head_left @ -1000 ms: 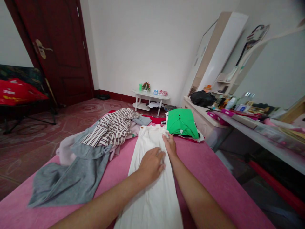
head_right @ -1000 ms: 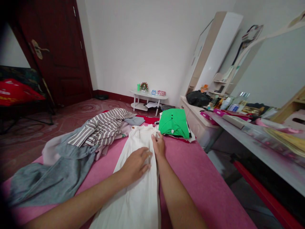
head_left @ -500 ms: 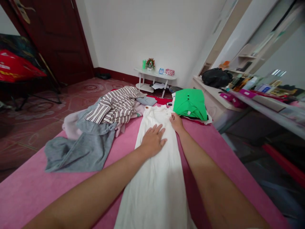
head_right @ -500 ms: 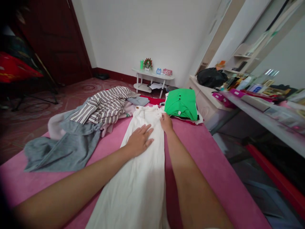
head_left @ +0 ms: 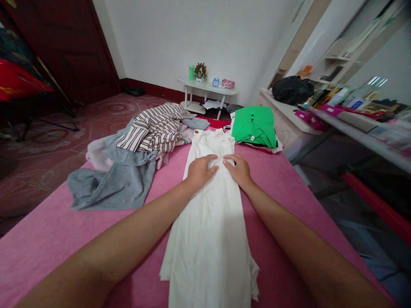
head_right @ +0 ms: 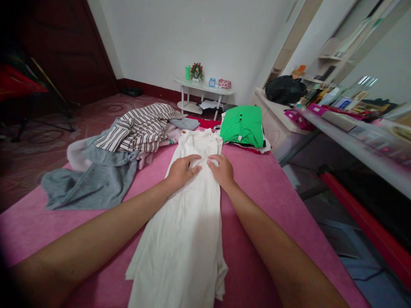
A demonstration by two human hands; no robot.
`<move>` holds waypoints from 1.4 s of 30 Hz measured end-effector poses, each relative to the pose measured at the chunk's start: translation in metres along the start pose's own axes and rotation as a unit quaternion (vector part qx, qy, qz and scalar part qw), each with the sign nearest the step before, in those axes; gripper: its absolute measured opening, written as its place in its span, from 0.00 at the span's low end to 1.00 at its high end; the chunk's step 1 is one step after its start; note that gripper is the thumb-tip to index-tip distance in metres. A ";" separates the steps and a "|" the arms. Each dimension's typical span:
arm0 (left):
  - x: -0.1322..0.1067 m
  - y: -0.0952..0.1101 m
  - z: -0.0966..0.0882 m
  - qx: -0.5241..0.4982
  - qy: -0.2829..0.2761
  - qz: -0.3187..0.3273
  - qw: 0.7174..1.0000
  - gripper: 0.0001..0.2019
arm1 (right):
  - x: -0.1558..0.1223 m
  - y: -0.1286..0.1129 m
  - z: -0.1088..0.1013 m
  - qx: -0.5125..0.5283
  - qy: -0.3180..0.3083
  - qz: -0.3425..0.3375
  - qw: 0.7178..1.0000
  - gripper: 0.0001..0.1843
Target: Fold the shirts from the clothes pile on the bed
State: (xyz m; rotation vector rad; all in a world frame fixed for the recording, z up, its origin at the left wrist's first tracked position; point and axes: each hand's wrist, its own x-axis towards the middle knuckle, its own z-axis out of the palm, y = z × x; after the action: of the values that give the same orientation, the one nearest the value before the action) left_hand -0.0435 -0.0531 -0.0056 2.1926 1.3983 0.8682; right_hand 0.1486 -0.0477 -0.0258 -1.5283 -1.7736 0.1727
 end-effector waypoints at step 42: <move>0.011 -0.028 -0.009 0.166 -0.087 0.094 0.978 0.22 | -0.023 -0.001 -0.011 -0.171 -0.192 -0.062 0.964 0.28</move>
State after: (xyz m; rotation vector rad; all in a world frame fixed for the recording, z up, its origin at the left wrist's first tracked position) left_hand -0.0645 -0.0310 -0.0135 2.6142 1.3451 0.5111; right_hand 0.1545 -0.0725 -0.0279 -1.7011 -2.2951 0.1102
